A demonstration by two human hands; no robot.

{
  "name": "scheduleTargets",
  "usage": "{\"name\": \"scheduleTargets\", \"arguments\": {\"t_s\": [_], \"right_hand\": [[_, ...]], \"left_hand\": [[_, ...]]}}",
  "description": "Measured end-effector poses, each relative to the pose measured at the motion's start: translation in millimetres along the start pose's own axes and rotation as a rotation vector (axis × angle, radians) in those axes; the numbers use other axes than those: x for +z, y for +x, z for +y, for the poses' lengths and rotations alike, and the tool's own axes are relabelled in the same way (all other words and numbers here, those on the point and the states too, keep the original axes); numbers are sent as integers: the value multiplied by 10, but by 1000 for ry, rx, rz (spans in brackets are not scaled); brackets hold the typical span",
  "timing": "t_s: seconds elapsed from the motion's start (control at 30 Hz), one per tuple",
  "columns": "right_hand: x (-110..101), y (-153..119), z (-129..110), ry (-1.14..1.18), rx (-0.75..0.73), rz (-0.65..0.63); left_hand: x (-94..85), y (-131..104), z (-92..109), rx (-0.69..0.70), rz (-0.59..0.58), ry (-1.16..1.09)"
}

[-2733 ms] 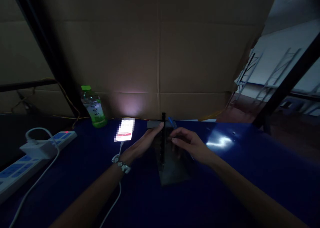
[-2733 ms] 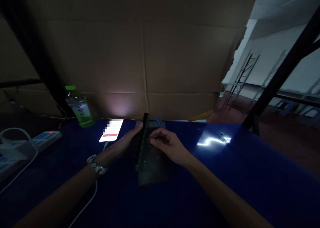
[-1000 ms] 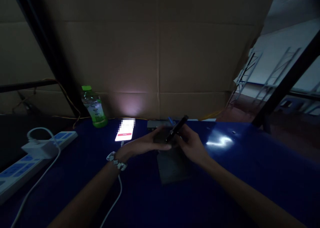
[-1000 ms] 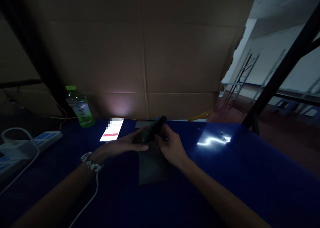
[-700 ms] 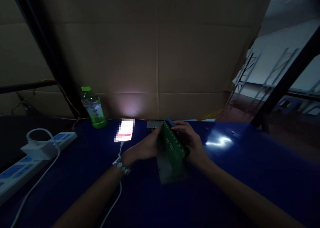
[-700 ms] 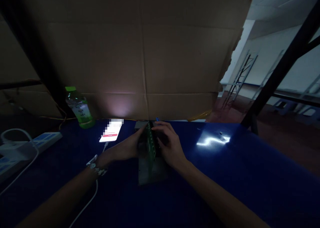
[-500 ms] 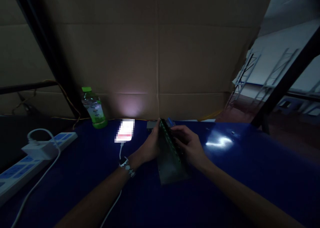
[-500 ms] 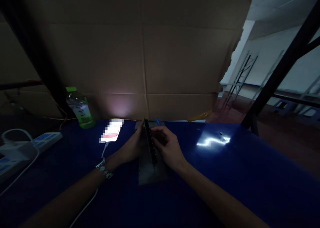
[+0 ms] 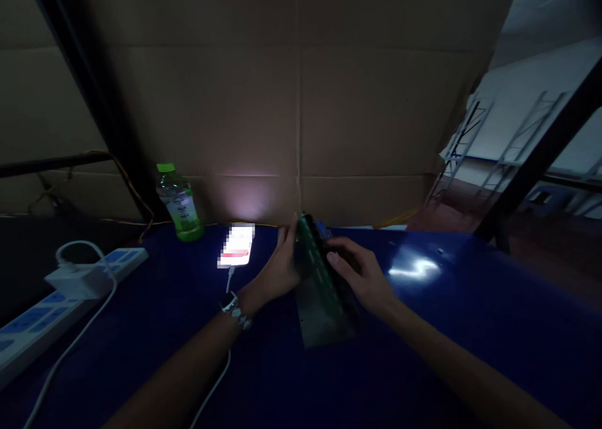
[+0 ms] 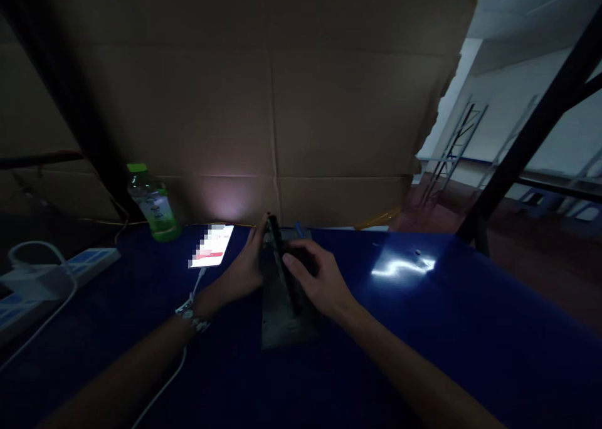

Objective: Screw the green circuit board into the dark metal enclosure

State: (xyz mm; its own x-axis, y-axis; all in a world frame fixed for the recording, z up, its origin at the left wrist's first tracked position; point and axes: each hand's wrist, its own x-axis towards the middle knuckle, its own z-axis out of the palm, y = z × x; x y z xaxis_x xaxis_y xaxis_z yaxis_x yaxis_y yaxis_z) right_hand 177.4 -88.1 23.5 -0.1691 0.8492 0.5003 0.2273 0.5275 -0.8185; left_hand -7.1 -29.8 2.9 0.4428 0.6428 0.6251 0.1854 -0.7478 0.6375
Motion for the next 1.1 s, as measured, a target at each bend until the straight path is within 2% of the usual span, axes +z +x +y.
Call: {"name": "scheduleTargets", "arguments": {"t_s": [0.17,0.33,0.47,0.63,0.73,0.8,0.93,1.1], "right_hand": [[-204,106,95,-11,98,-66],[-349,149,92,-33,233,-218],[-421,150,73,169,366,-373],[-472,147,117,417,471,-431],[-379,129,161,486,490,-427],[-263,104,188,451,469,-366],[-73,37,227,400,432,-283],[-101,-17,250,334,507,-264]], "left_hand": [[-183,47,42,-9,-54,134],[-277,81,100,12,0,142],[-308,106,108,63,49,110],[-323,136,126,123,76,67],[-286,134,166,121,84,44],[-227,119,188,105,83,27],[-48,71,200,1,100,-7],[103,29,221,-95,108,-41]]}}
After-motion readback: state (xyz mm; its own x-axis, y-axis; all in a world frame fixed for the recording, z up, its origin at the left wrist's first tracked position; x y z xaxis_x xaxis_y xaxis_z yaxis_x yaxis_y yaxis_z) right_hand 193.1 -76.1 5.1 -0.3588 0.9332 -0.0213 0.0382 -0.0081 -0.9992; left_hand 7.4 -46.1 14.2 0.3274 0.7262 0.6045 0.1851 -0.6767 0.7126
